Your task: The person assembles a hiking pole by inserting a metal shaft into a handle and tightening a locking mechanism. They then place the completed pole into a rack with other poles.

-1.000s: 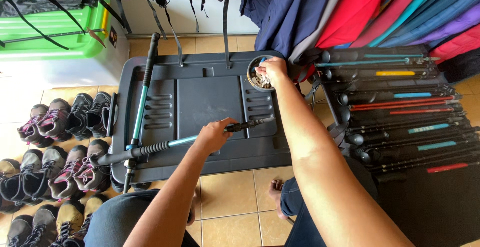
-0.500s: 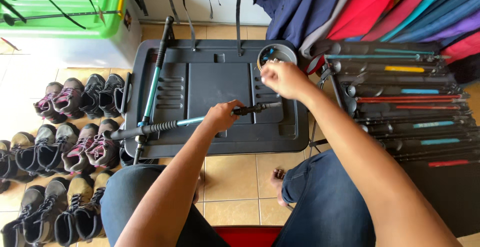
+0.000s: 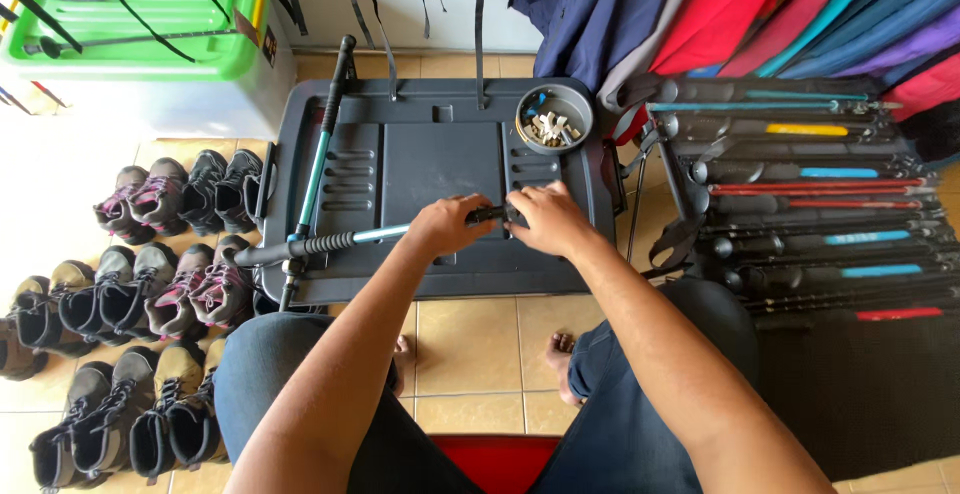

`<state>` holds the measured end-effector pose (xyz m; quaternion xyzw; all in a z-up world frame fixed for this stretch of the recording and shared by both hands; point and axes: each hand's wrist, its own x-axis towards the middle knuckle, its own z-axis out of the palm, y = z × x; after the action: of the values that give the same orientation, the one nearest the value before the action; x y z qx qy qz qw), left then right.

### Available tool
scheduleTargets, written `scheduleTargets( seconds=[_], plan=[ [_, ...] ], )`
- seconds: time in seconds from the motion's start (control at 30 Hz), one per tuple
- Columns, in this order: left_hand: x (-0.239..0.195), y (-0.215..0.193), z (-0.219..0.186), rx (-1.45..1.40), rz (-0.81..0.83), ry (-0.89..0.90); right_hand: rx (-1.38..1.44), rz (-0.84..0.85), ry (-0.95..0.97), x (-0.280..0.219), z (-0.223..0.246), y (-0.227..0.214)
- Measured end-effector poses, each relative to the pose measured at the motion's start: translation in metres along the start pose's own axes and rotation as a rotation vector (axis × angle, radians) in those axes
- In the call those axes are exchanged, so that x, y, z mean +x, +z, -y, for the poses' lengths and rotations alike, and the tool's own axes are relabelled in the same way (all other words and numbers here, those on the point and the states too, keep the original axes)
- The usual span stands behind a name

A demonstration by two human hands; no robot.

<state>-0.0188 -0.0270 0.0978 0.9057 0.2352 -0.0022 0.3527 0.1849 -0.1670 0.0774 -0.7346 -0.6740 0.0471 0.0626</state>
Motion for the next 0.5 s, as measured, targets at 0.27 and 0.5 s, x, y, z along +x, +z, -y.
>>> scheduleTargets(
  seconds=[0.27,0.5],
  plan=[
    [0.006,0.009,0.006,0.011,0.009,0.037,0.171,0.107,0.017,0.006,0.002,-0.018],
    [0.022,0.016,0.022,0.174,0.004,0.040,0.353,0.207,0.055,0.002,0.007,-0.038]
  ],
)
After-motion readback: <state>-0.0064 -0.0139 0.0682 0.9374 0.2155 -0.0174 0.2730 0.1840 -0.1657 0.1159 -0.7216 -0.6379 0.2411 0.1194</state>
